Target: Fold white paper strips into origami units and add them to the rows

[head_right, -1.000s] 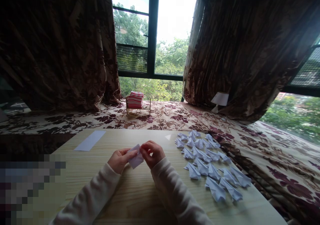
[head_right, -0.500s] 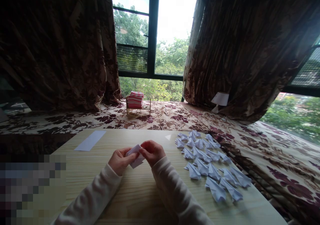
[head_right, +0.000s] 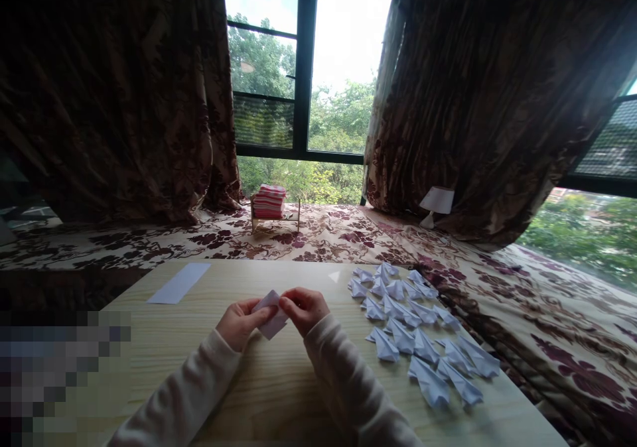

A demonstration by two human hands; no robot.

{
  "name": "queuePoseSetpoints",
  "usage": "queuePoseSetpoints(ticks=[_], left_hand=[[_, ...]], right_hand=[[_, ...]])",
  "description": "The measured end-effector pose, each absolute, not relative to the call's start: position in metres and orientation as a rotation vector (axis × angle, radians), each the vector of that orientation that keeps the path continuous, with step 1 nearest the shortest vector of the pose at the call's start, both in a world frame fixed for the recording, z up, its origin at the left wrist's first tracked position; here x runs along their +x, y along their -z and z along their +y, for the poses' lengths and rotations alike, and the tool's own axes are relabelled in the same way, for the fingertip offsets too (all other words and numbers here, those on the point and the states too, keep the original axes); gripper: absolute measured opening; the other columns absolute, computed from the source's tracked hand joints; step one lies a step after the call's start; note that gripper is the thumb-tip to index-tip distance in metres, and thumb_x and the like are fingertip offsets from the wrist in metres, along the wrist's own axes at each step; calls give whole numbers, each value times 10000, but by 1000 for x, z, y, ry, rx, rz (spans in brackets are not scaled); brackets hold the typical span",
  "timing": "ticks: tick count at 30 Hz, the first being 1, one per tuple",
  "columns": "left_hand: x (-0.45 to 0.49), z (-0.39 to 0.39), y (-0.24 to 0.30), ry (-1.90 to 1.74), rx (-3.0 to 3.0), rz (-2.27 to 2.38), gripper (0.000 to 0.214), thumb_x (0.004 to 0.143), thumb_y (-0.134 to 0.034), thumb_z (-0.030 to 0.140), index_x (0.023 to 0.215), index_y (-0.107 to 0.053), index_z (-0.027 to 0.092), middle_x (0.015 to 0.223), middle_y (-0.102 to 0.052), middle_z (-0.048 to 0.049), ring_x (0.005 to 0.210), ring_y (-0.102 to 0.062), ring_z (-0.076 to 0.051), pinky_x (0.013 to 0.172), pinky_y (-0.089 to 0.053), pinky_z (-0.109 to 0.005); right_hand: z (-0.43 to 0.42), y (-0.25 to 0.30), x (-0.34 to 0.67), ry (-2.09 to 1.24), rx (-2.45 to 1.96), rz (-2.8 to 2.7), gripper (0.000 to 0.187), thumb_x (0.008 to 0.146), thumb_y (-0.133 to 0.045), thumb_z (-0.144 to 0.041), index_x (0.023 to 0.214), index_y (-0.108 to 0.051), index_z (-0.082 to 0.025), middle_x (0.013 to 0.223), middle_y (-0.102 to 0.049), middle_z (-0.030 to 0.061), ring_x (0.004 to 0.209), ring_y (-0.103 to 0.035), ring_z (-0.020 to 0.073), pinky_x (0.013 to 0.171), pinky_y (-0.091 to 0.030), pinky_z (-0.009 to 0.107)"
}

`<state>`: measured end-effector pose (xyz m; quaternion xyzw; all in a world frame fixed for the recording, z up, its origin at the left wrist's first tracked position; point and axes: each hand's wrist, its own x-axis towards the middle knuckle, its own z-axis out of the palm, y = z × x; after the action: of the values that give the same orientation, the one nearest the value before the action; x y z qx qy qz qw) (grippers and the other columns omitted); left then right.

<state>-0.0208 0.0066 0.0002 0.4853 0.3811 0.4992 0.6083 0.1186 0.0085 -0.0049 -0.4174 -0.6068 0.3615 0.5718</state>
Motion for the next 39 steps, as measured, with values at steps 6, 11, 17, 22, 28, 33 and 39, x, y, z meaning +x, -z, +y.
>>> queuePoseSetpoints(ticks=[6,11,17,22,28,33,39], left_hand=[[-33,9,-14,-1434,1327,893,251,636,-645,296,838,-675,150,771,-687,-55,756,-603,-181,738,-455,-290],[-35,5,-20,-1369,1656,816,164,689,-595,244,794,-686,157,810,-665,-66,810,-586,-202,758,-448,-294],[-36,2,-24,-1290,1830,770,174,712,-553,180,827,-681,154,837,-645,-72,836,-575,-197,783,-439,-291],[-39,2,-25,-1272,1859,763,164,689,-593,192,823,-680,157,844,-631,-72,838,-572,-194,784,-445,-291],[-40,3,-25,-1265,1851,789,140,665,-617,205,778,-686,158,859,-639,-76,867,-573,-202,804,-437,-287],[-38,7,-21,-1266,1716,892,116,639,-630,234,708,-679,155,739,-666,-60,762,-592,-198,735,-458,-292],[-30,9,-14,-1311,1396,882,166,562,-687,256,681,-682,140,670,-683,-55,658,-598,-175,640,-463,-267]], right_hand=[[11,3,128,-897,-987,-1338,269,650,-596,-390,609,-604,-125,423,-470,-33,361,-379,62,343,-297,188],[12,4,130,-928,-988,-1318,254,631,-610,-379,600,-609,-126,416,-478,-32,353,-388,63,338,-305,189],[12,4,130,-977,-984,-1323,247,627,-619,-368,598,-607,-123,416,-477,-37,354,-395,63,342,-305,188],[9,-2,132,-1030,-982,-1365,230,635,-627,-347,617,-621,-118,449,-510,-26,382,-423,73,365,-340,195],[9,0,130,-1005,-977,-1356,238,634,-621,-359,613,-610,-122,442,-491,-32,379,-409,70,363,-328,195],[12,6,124,-962,-950,-1344,267,642,-602,-392,603,-594,-128,419,-467,-38,362,-382,60,347,-296,186],[13,9,123,-934,-952,-1341,300,646,-596,-427,616,-600,-129,411,-468,-37,353,-382,62,339,-299,189]])
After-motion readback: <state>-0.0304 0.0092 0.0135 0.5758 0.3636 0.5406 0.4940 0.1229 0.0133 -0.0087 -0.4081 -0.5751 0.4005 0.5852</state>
